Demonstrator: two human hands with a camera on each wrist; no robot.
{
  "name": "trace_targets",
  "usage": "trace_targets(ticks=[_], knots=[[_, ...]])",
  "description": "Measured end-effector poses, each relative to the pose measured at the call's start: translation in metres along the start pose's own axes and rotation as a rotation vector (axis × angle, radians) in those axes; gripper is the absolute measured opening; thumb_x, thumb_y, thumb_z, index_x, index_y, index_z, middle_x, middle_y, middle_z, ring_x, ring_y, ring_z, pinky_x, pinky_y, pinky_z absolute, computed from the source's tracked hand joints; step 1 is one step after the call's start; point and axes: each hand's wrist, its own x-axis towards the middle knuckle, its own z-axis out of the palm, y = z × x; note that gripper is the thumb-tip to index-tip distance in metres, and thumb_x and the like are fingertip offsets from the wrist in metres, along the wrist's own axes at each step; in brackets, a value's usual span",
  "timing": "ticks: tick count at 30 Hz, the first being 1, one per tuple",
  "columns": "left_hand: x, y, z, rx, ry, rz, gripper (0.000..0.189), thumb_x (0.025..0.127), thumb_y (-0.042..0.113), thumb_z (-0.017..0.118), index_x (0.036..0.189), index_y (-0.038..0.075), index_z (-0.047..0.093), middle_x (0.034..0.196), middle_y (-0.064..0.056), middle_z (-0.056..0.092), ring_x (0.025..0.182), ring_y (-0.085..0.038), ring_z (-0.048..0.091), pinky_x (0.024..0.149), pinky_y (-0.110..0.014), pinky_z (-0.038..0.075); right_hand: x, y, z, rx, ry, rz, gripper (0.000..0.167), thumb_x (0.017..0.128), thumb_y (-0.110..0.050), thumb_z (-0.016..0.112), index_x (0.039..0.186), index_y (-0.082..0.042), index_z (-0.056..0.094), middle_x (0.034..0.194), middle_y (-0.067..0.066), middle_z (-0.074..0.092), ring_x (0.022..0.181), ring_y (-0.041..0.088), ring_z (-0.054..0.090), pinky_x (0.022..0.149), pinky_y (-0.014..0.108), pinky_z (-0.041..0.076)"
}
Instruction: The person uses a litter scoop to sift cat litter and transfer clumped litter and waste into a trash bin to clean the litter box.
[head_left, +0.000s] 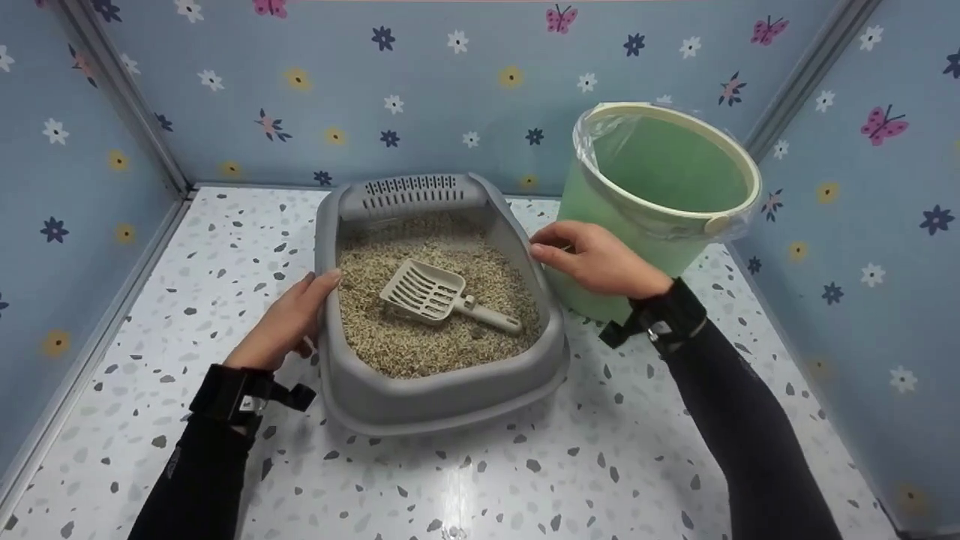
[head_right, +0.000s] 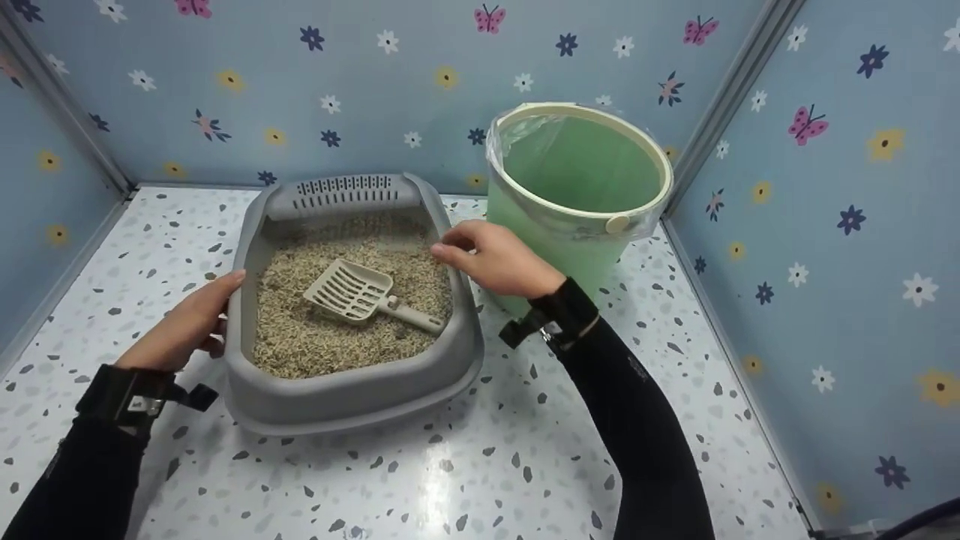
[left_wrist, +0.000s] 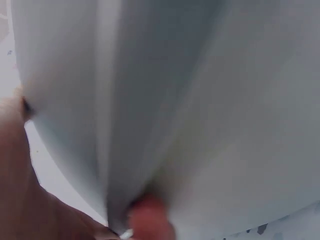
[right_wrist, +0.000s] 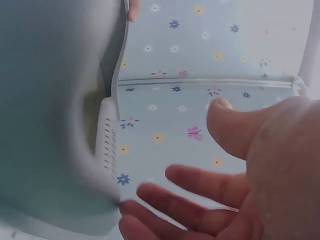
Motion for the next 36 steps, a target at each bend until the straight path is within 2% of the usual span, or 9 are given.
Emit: trace_targets(ticks=[2,5,10,14,16,20,28,33,36], knots=[[-0.007,0.003,0.000,0.033,-0.033,-0.013,0.102,0.106,0.084,0.042,0.169,0.004,0.034,0.084,-0.007,0.064,0.064,-0.023,0.064,0.049,-0.031,0.051,-0.006,0.015,0.009,0.052,0.049,0.063,0.047,0.115,-0.044,0.065,0.142,-0.006,0.073,0.135,0.011,0.075,0.125,0.030,0.070,0.111,0.050,0.057],[-0.020,0.009,0.001,0.117,-0.086,0.018,0.102,0.110,0.078,0.042,0.174,0.001,0.023,0.090,-0.011,0.068,0.069,-0.026,0.066,0.051,-0.034,0.055,-0.013,0.037,0.026,0.174,0.093,0.167,0.056,0.116,-0.050,0.061,0.146,-0.003,0.070,0.134,0.015,0.075,0.120,0.032,0.072,0.107,0.049,0.060],[-0.038,0.021,0.003,0.281,-0.158,0.063,0.095,0.110,0.076,0.048,0.169,0.003,0.035,0.097,-0.017,0.072,0.072,-0.031,0.070,0.054,-0.040,0.062,-0.014,0.061,0.061,0.413,0.139,0.298,0.060,0.115,-0.054,0.058,0.138,0.000,0.074,0.117,0.011,0.078,0.101,0.024,0.075,0.090,0.036,0.065],[-0.043,0.025,0.002,0.269,-0.203,0.055,0.095,0.110,0.071,0.053,0.169,0.000,0.032,0.102,-0.016,0.074,0.073,-0.032,0.074,0.056,-0.044,0.065,-0.011,0.070,0.083,0.571,0.199,0.350,0.055,0.117,-0.050,0.058,0.121,0.001,0.078,0.093,0.002,0.073,0.082,0.014,0.069,0.071,0.025,0.060],[-0.044,0.024,0.002,0.234,-0.213,0.050,0.095,0.111,0.067,0.055,0.170,-0.003,0.029,0.104,-0.016,0.076,0.073,-0.032,0.075,0.055,-0.044,0.065,-0.010,0.074,0.089,0.616,0.224,0.353,0.050,0.117,-0.044,0.058,0.119,0.002,0.079,0.085,0.000,0.069,0.074,0.011,0.064,0.063,0.022,0.055],[-0.043,0.023,0.003,0.198,-0.209,0.042,0.092,0.113,0.061,0.058,0.168,-0.007,0.030,0.102,-0.018,0.076,0.072,-0.032,0.074,0.053,-0.042,0.064,-0.007,0.080,0.097,0.678,0.263,0.321,0.040,0.116,-0.029,0.062,0.128,0.006,0.078,0.085,0.002,0.069,0.069,0.009,0.061,0.058,0.020,0.050],[-0.034,0.018,0.002,0.198,-0.187,0.026,0.094,0.113,0.059,0.057,0.172,-0.007,0.025,0.103,-0.017,0.071,0.074,-0.028,0.069,0.056,-0.040,0.062,-0.010,0.083,0.103,0.745,0.238,0.315,0.040,0.116,-0.022,0.059,0.129,0.013,0.072,0.094,0.008,0.070,0.083,0.016,0.067,0.069,0.023,0.058],[-0.019,0.011,-0.016,0.211,-0.177,0.031,0.099,0.112,0.063,0.057,0.177,-0.001,0.017,0.112,-0.020,0.069,0.082,-0.028,0.067,0.057,-0.040,0.061,-0.015,0.076,0.105,0.871,0.158,0.370,0.041,0.116,-0.018,0.057,0.140,0.015,0.061,0.103,0.016,0.073,0.086,0.020,0.072,0.069,0.030,0.067],[-0.008,0.010,-0.031,0.181,-0.200,0.019,0.096,0.113,0.062,0.056,0.178,0.003,0.016,0.125,-0.027,0.068,0.090,-0.033,0.070,0.063,-0.046,0.066,-0.018,0.071,0.105,0.930,0.115,0.385,0.034,0.114,-0.014,0.057,0.135,0.012,0.062,0.100,0.015,0.072,0.081,0.020,0.072,0.063,0.032,0.067]])
